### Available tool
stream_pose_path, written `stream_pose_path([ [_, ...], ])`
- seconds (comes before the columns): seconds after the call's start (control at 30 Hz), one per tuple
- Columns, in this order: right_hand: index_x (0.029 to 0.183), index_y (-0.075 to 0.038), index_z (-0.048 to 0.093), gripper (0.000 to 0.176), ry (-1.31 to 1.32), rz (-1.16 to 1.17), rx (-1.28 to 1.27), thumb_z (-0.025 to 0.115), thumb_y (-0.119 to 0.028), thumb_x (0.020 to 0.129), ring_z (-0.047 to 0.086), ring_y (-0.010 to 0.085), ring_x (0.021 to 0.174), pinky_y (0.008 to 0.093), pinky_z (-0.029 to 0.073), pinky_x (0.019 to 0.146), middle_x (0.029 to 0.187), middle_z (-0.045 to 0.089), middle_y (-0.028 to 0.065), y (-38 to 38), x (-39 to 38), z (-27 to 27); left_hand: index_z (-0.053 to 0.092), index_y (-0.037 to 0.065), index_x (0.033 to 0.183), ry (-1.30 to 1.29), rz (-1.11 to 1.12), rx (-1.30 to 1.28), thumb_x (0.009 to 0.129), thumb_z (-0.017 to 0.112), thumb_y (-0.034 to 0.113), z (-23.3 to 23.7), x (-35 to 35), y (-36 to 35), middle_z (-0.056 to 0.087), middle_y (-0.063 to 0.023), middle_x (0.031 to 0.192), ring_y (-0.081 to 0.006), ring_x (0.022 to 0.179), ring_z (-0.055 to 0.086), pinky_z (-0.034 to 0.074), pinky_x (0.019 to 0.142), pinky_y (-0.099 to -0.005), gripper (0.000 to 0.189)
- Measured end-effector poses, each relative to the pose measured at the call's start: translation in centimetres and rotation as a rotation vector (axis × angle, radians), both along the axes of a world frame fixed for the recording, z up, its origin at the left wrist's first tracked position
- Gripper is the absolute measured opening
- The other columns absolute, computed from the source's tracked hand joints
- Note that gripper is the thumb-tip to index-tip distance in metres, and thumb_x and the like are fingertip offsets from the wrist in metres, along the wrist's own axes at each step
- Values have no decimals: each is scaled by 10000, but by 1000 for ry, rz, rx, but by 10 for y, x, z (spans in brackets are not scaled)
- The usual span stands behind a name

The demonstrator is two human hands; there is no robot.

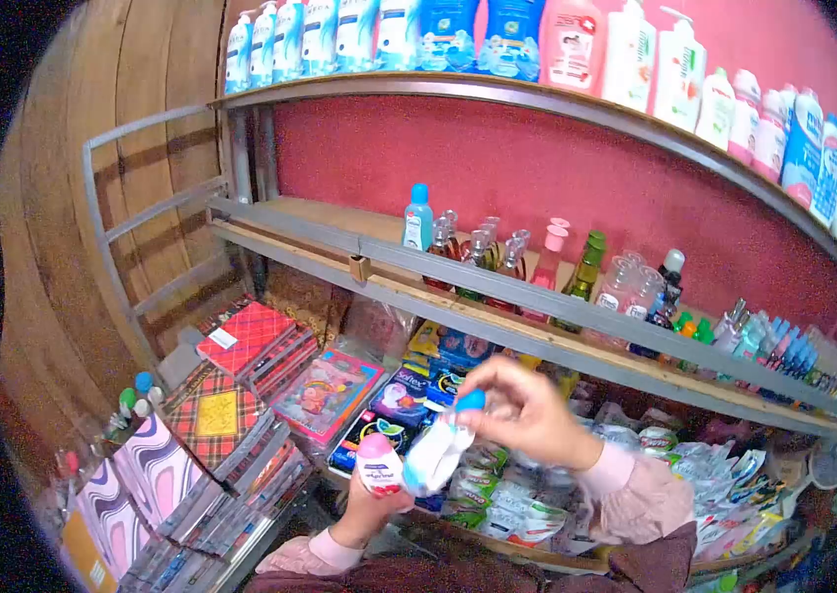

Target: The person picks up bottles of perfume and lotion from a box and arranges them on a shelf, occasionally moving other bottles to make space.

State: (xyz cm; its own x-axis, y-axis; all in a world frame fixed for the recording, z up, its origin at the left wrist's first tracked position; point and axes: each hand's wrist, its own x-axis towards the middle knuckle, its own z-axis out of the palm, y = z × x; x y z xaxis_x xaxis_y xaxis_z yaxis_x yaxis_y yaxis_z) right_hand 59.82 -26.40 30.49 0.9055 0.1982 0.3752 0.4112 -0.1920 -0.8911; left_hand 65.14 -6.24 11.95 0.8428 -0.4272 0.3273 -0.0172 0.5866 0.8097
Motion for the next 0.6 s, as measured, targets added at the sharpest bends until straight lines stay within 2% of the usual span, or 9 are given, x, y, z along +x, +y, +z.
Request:
stream_pose_path([
  [0.03,1063,-16,502,272,-131,-53,-113,646,-17,833,598,111,852,230,504,728,965,587,58,-2,14,17,379,27,1225,-15,-148,13,694,729,-17,-1,15,7,591,-121,1038,-183,850,617,519,731,-315,638],
  [0.1,1025,-15,517,237,-311,-130,-138,651,-38,831,584,125,896,271,500,761,978,586,62,10,43,64,492,-23,1106,91,-107,-120,742,703,203,10,34,9,633,-126,796,-194,688,637,533,647,-296,477],
  [0.13,1017,-12,520,224,-428,-174,-233,642,-31,831,580,123,904,274,500,767,978,585,63,13,61,87,508,-42,1069,113,-98,-118,782,650,338,9,44,11,630,-127,804,-190,685,632,528,629,-284,497],
  [0.2,1001,2,525,198,-547,-243,-295,626,-13,831,578,122,896,274,503,769,940,590,52,26,99,119,502,-44,1066,157,-112,-204,806,614,400,5,66,15,618,-129,798,-194,681,629,527,610,-290,526],
  [0.3,953,-14,535,221,-913,-451,-806,651,-4,765,625,184,808,310,510,685,894,603,112,26,165,143,497,-41,1056,209,-76,-234,824,587,443,10,91,30,608,-129,822,-197,698,630,533,599,-304,544],
  [0.4,938,-33,533,253,-692,-548,-935,679,-34,732,642,245,769,341,504,650,853,610,138,21,220,139,471,-11,1093,190,-160,-221,841,568,462,-11,129,48,599,-124,889,-211,730,633,557,603,-340,545],
  [0.43,920,-45,546,254,-687,-497,-956,698,-51,717,650,266,751,347,503,628,805,627,142,16,239,135,463,-2,1109,187,-149,-232,843,567,460,-12,137,52,597,-123,900,-215,736,634,564,609,-347,542],
  [0.5,915,-56,565,242,-388,-490,-871,698,-56,713,645,307,760,371,500,638,789,630,154,13,256,126,458,4,1114,234,-93,-239,846,566,458,-13,148,58,596,-126,898,-219,736,634,564,610,-345,538],
  [0.6,906,-54,575,235,-342,-477,-1086,705,-85,713,639,327,761,394,493,652,792,633,166,13,270,115,455,3,1111,273,-81,-247,847,569,446,-19,159,60,596,-129,895,-223,727,631,559,600,-340,528],
])
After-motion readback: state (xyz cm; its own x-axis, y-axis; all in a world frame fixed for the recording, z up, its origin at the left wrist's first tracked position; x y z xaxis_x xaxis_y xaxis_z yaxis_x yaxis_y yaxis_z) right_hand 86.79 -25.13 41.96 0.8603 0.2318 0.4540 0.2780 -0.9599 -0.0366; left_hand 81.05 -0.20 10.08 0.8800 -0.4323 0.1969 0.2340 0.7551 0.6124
